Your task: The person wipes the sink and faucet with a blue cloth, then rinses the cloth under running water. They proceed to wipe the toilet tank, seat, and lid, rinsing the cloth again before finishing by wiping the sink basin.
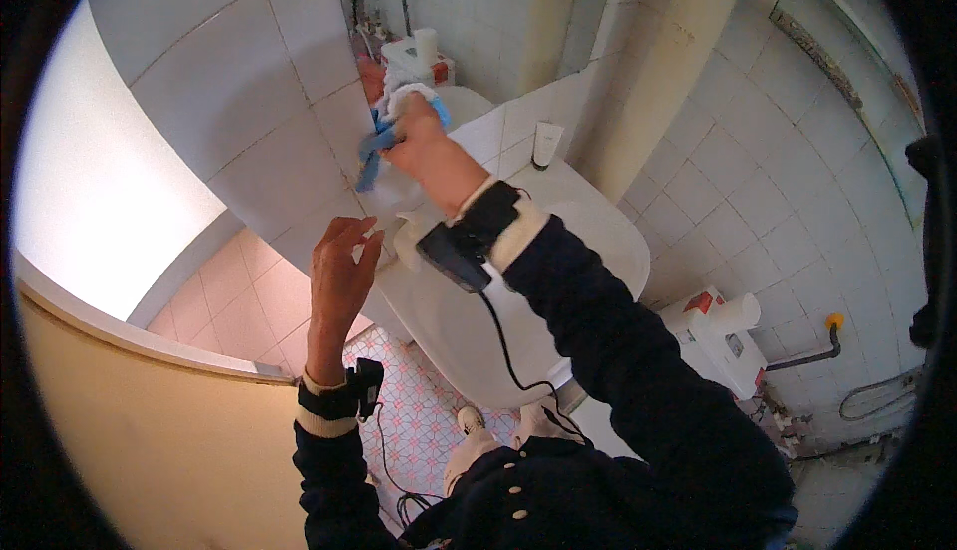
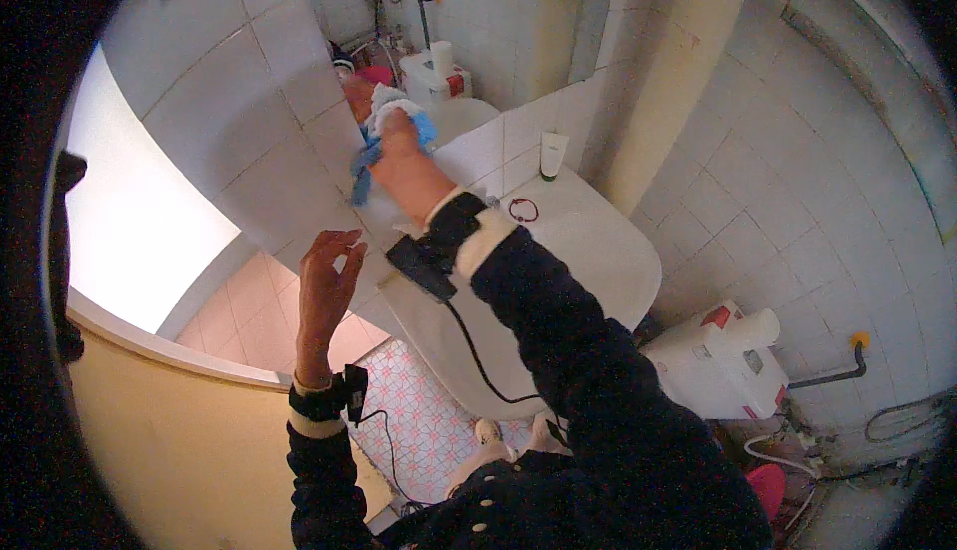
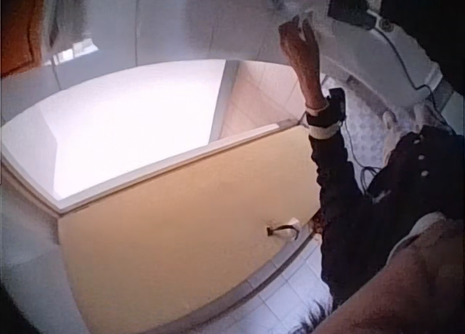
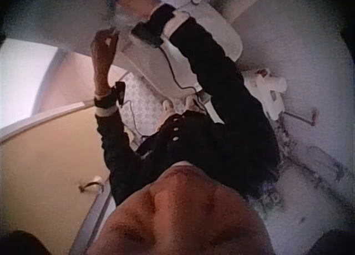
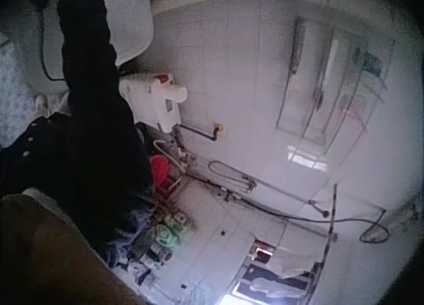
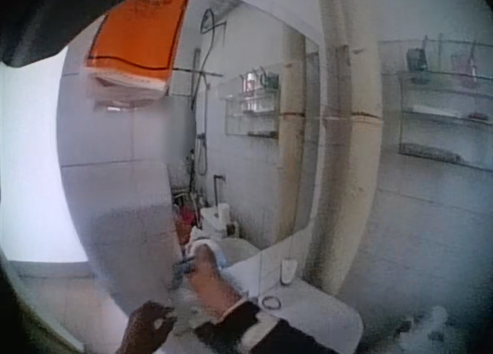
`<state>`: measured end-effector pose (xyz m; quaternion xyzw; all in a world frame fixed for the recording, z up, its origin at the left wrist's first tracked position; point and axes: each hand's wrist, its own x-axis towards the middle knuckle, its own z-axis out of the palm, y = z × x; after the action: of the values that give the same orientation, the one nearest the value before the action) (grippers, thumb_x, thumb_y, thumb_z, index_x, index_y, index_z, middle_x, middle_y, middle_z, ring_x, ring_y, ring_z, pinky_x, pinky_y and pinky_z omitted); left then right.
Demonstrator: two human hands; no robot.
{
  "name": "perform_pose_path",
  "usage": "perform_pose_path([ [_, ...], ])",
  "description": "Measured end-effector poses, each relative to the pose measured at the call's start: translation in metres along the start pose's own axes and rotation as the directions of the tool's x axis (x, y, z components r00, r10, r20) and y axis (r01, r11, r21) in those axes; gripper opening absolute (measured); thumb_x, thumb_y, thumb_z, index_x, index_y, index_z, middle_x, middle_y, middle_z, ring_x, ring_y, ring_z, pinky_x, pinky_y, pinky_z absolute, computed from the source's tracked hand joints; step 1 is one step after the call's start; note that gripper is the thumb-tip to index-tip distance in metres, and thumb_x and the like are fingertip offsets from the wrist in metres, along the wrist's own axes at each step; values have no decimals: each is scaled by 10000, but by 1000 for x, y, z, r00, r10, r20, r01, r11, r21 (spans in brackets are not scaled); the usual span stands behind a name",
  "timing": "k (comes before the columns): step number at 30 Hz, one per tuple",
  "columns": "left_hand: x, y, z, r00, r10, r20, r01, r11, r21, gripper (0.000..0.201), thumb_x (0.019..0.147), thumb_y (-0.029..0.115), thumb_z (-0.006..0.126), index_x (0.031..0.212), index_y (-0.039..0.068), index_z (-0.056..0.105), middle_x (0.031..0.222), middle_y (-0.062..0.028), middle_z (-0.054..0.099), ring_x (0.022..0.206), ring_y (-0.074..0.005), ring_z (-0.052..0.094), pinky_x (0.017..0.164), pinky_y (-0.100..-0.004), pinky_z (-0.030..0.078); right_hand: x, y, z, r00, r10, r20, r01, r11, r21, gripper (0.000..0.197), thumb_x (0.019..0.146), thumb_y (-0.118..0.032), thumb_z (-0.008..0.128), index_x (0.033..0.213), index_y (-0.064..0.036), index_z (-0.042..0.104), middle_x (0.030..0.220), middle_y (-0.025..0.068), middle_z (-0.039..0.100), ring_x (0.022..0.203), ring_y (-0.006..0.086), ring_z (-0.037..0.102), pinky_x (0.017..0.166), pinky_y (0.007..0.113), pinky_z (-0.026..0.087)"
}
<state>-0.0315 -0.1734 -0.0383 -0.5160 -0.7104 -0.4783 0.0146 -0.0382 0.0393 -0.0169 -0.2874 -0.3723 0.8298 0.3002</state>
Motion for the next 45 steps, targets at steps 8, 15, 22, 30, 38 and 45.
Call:
perform_pose_path([
  [8,-40,-12,72,986,-65,151,112,938,-328,246,799,102,626,1023,6,592,950,-155,598,803,-264,613,694,-325,480,-105,-38,-119,959,-18,282,-82,937,339,484,923,-399,353,1250,-51,432,1316,137,432,1202,305,409,1050,434,270],
  [15,-70,1,158,885,-69,461,297,847,-441,305,808,102,630,1093,17,565,1022,-145,573,832,-221,603,710,-306,498,-170,25,-247,976,114,185,-178,909,376,463,948,-402,297,1233,-69,448,1206,77,526,1096,248,510,970,427,383],
  [22,-49,-43,160,885,-385,-263,409,911,44,641,649,154,756,1190,52,426,1192,-169,450,1097,-340,408,911,-422,352,-112,61,-229,957,18,288,-97,959,265,392,967,-339,294,1227,-87,443,1189,49,511,1072,206,495,962,382,374],
  [30,-28,-108,175,937,-325,-128,348,900,263,771,570,148,784,1221,70,378,1212,-166,442,1135,-365,392,933,-450,340,-34,65,-159,889,-247,385,431,735,-523,278,835,-121,550,1101,-40,537,1043,79,574,948,202,541,878,327,411],
  [38,-37,-126,173,927,-362,-93,374,910,180,671,546,173,779,1113,24,452,1076,-168,493,1004,-367,469,865,-421,401,10,104,-119,753,-265,602,650,439,-620,292,778,-127,599,1051,-32,556,1030,145,601,953,313,569,844,357,439],
  [45,-82,-115,143,900,-404,-165,418,907,57,610,550,171,779,1053,3,479,1009,-176,502,949,-369,490,825,-412,426,26,158,-155,825,-225,519,558,471,-683,234,812,-163,553,1011,-39,567,956,138,628,918,303,591,801,358,457],
])
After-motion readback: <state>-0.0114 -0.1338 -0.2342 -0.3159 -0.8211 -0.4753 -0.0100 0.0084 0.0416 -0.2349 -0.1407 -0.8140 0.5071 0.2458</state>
